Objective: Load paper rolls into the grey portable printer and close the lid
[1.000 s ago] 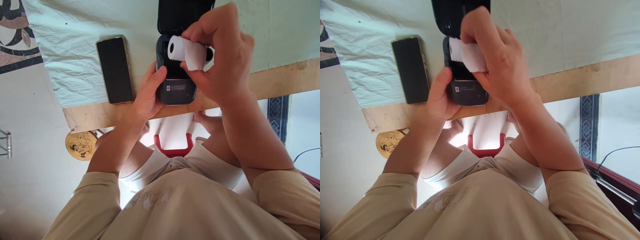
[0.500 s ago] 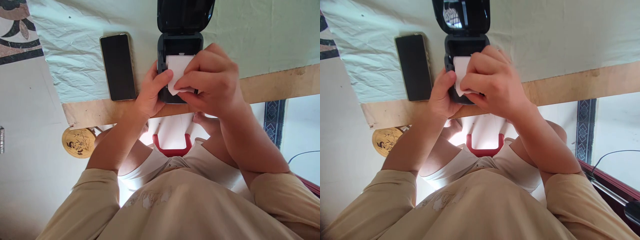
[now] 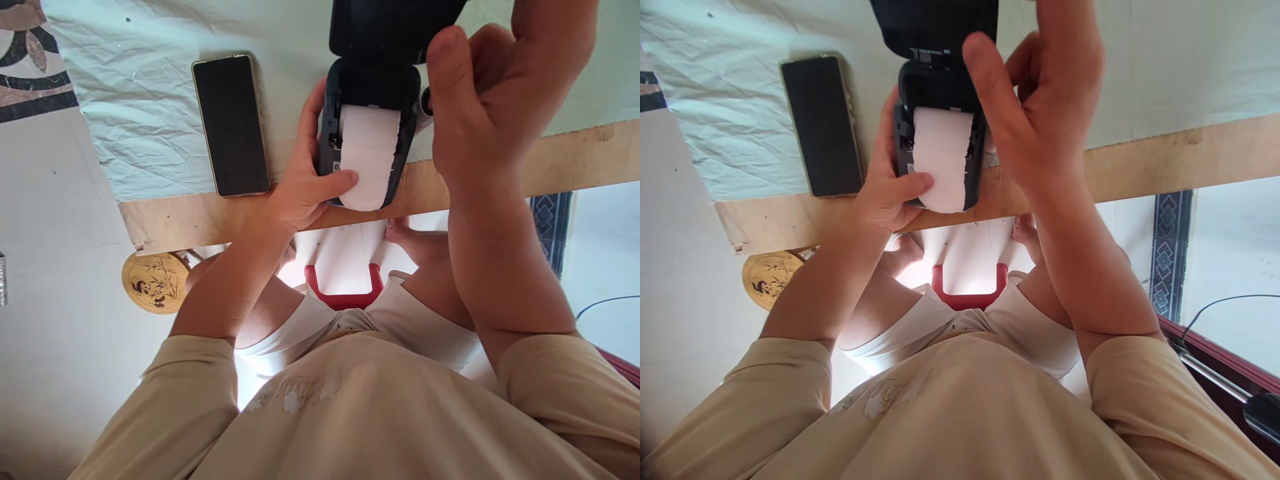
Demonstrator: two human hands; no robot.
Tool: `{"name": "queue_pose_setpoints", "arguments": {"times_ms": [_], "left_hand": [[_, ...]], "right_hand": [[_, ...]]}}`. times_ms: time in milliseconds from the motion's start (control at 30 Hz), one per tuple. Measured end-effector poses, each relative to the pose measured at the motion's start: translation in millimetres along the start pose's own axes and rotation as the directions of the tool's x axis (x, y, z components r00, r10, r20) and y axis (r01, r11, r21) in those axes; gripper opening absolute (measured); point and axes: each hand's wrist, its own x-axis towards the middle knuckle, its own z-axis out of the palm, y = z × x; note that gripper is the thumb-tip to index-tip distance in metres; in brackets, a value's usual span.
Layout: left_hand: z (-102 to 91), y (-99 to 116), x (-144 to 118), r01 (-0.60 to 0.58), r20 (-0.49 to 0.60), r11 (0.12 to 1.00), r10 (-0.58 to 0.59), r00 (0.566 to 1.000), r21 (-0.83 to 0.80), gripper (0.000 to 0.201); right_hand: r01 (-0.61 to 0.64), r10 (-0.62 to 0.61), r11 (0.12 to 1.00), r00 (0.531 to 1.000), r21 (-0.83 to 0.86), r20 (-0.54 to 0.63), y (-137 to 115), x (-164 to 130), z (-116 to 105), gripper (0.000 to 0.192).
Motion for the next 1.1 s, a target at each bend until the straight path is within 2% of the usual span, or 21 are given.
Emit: {"name": "queue_pose_setpoints", "arguments": {"times_ms": [33,100,133,267,367,767,867,1033,1100], "left_hand": [[1.0,1,0,0.011,-0.024,1.000,-0.011,1.000,0.001,0.074],[3.2,3,-2,0.034,-0.074,0.999,-0.034,0.997,-0.002,0.080],[4.0,4,-2,0.042,-0.093,0.999,-0.043,0.995,-0.008,0.082],[4.9,5,-3,0.084,-0.140,0.996,-0.088,0.986,-0.035,0.093],[5.0,5,-3,0.097,-0.169,0.993,-0.107,0.980,-0.064,0.098],[9.5,8,-4,0.064,-0.071,0.995,-0.070,0.995,-0.077,0.095],[9.6,6,-4,0.050,-0.064,0.994,-0.056,0.996,-0.095,0.088],[7.7,1,0,-0.056,-0.011,0.980,0.055,0.998,-0.191,0.044],[7.9,1,0,0.001,-0.056,0.984,-0.011,0.998,-0.176,0.040]], "right_hand": [[0.076,-0.077,0.993,0.997,-0.093,-0.006,-5,-1,-1,0.031],[0.130,-0.132,0.968,0.991,-0.213,0.005,-15,-5,-4,0.025],[0.143,-0.133,0.961,0.989,-0.235,0.059,-19,-6,-5,0.026],[0.243,-0.208,0.955,0.957,-0.168,0.201,-17,-10,-8,0.032],[0.284,-0.243,0.946,0.941,-0.156,0.237,-8,-11,-9,0.034],[0.341,-0.292,0.897,0.935,-0.280,0.203,1,-22,-5,0.037],[0.343,-0.300,0.916,0.930,-0.207,0.212,0,-22,-5,0.040],[0.304,-0.276,0.941,0.944,-0.147,0.183,-11,-22,-2,0.027],[0.255,-0.222,0.954,0.954,-0.157,0.203,-18,-22,-1,0.027]]}}
